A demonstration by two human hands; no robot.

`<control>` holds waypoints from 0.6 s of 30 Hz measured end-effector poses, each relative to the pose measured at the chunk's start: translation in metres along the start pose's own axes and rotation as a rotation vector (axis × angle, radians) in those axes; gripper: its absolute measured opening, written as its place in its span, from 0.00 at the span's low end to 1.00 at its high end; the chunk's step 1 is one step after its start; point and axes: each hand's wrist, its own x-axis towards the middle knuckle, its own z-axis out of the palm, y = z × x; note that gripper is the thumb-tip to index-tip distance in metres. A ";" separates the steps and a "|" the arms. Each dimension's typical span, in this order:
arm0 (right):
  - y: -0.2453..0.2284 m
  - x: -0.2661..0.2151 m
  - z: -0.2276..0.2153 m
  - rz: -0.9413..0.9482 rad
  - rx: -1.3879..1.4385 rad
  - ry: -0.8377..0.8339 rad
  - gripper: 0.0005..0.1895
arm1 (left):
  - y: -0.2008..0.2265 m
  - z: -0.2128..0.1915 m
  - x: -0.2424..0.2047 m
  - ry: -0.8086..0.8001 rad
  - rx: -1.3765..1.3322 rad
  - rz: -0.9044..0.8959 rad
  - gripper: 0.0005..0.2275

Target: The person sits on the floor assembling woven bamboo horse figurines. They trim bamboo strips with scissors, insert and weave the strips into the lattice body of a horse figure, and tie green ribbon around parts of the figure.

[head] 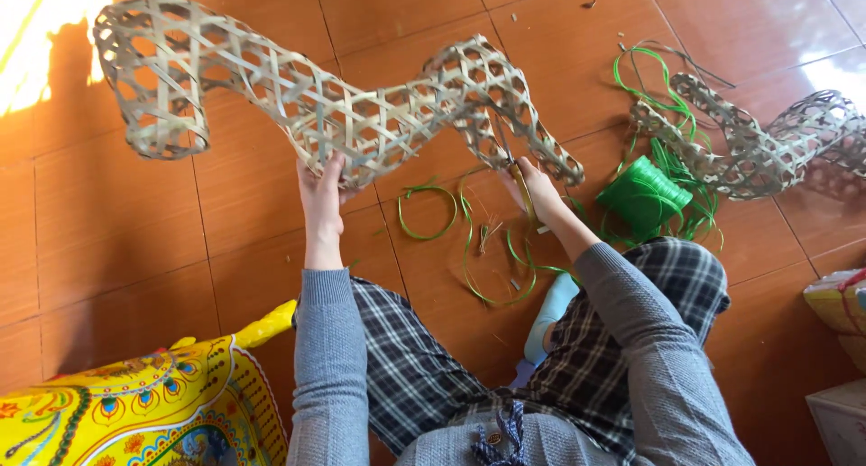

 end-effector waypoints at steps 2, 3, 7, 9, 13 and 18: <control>-0.006 -0.003 -0.002 0.101 0.099 0.006 0.13 | -0.006 -0.001 0.002 -0.004 0.011 -0.003 0.22; -0.010 -0.004 -0.002 0.202 0.198 0.005 0.13 | -0.009 -0.001 0.003 -0.003 0.022 -0.011 0.22; -0.036 -0.026 -0.016 -0.224 -0.173 -0.018 0.09 | -0.024 -0.008 0.015 0.065 0.020 -0.037 0.21; -0.041 -0.035 -0.023 -0.222 -0.359 -0.129 0.11 | -0.048 -0.027 0.034 0.042 0.109 -0.033 0.24; -0.034 -0.048 -0.020 -0.289 -0.443 -0.251 0.09 | -0.030 -0.009 0.020 0.074 0.062 -0.021 0.21; -0.055 -0.089 0.013 -0.411 -0.463 -0.721 0.19 | -0.007 0.014 0.003 -0.004 -0.025 0.032 0.23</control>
